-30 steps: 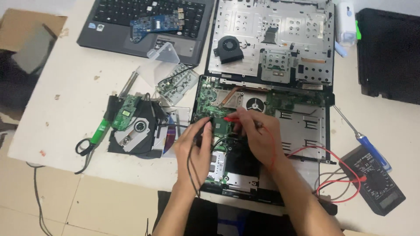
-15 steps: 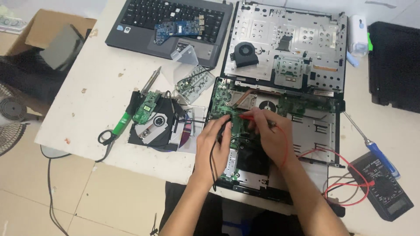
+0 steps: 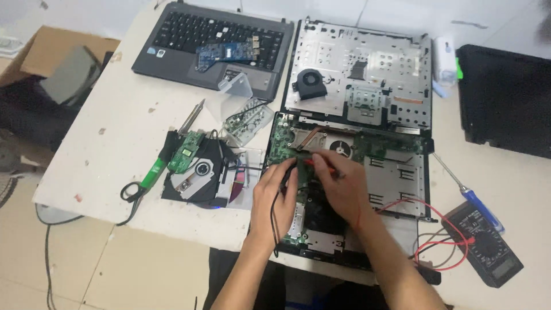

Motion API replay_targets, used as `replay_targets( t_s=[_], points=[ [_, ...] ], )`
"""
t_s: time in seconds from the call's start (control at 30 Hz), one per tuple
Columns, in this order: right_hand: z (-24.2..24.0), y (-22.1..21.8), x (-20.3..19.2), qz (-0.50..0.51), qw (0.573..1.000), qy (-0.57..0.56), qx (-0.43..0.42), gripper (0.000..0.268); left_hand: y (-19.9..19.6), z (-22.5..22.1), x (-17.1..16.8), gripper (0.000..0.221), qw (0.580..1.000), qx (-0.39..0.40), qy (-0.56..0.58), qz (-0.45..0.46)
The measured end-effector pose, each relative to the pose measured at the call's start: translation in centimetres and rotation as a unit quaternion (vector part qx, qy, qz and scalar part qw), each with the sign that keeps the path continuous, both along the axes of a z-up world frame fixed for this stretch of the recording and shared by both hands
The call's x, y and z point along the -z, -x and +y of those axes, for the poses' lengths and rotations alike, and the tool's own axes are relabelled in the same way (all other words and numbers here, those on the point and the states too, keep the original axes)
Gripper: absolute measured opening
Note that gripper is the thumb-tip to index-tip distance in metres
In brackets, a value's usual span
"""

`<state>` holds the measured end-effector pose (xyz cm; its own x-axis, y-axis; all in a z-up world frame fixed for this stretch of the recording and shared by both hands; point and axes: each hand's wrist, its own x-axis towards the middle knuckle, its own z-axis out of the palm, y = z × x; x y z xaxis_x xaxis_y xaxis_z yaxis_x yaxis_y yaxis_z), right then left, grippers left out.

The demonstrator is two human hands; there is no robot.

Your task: Testing laptop motherboard components with a multimeter and removing screws with a screwdriver

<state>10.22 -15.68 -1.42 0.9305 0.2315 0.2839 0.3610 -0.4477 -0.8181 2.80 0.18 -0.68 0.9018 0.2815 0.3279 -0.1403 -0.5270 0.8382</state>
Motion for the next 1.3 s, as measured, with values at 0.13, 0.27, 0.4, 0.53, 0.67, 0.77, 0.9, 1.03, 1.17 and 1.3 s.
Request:
replay_targets(
  t_s=[0.13, 0.27, 0.4, 0.53, 0.67, 0.77, 0.9, 1.03, 1.17, 1.3],
  points=[
    [0.0, 0.1, 0.6, -0.021, 1.000, 0.007, 0.003, 0.026, 0.0, -0.1, 0.4, 0.026, 1.000, -0.006, -0.009, 0.009],
    [-0.1, 0.0, 0.9, -0.004, 1.000, -0.004, 0.005, 0.024, -0.7, -0.3, 0.1, 0.026, 1.000, -0.001, 0.000, 0.011],
    [-0.2, -0.3, 1.4, -0.010, 1.000, -0.013, -0.015, 0.025, -1.8, -0.5, -0.2, 0.025, 0.999, 0.041, -0.020, -0.009],
    [-0.4, -0.5, 2.3, -0.031, 0.999, -0.017, 0.025, 0.021, -2.7, -0.8, 0.4, 0.027, 0.995, 0.094, -0.036, -0.010],
    [-0.1, 0.0, 1.3, -0.023, 0.998, -0.050, 0.029, 0.021, -3.8, -0.4, 0.1, 0.023, 0.994, 0.092, -0.065, -0.008],
    [-0.6, 0.6, 0.9, -0.061, 0.995, -0.057, 0.054, 0.024, -4.5, -0.1, 0.5, 0.025, 0.995, 0.089, -0.046, 0.007],
    [-0.8, 0.9, 0.4, -0.078, 0.990, -0.078, 0.089, 0.029, -4.4, 0.3, 0.4, 0.030, 0.995, 0.095, -0.008, 0.007],
    [-0.8, 0.1, 1.1, -0.070, 0.995, -0.032, 0.057, 0.030, -4.5, 0.5, 0.5, 0.030, 0.996, 0.086, -0.011, 0.030],
    [-2.2, -0.2, 0.3, -0.004, 0.997, -0.029, 0.073, 0.036, -4.8, 0.6, 1.0, 0.029, 0.994, 0.106, 0.020, 0.033],
    [-5.5, 0.5, -4.4, 0.057, 0.992, -0.020, 0.114, 0.047, -4.6, 0.8, 1.3, 0.022, 0.993, 0.117, 0.024, 0.024]
  ],
)
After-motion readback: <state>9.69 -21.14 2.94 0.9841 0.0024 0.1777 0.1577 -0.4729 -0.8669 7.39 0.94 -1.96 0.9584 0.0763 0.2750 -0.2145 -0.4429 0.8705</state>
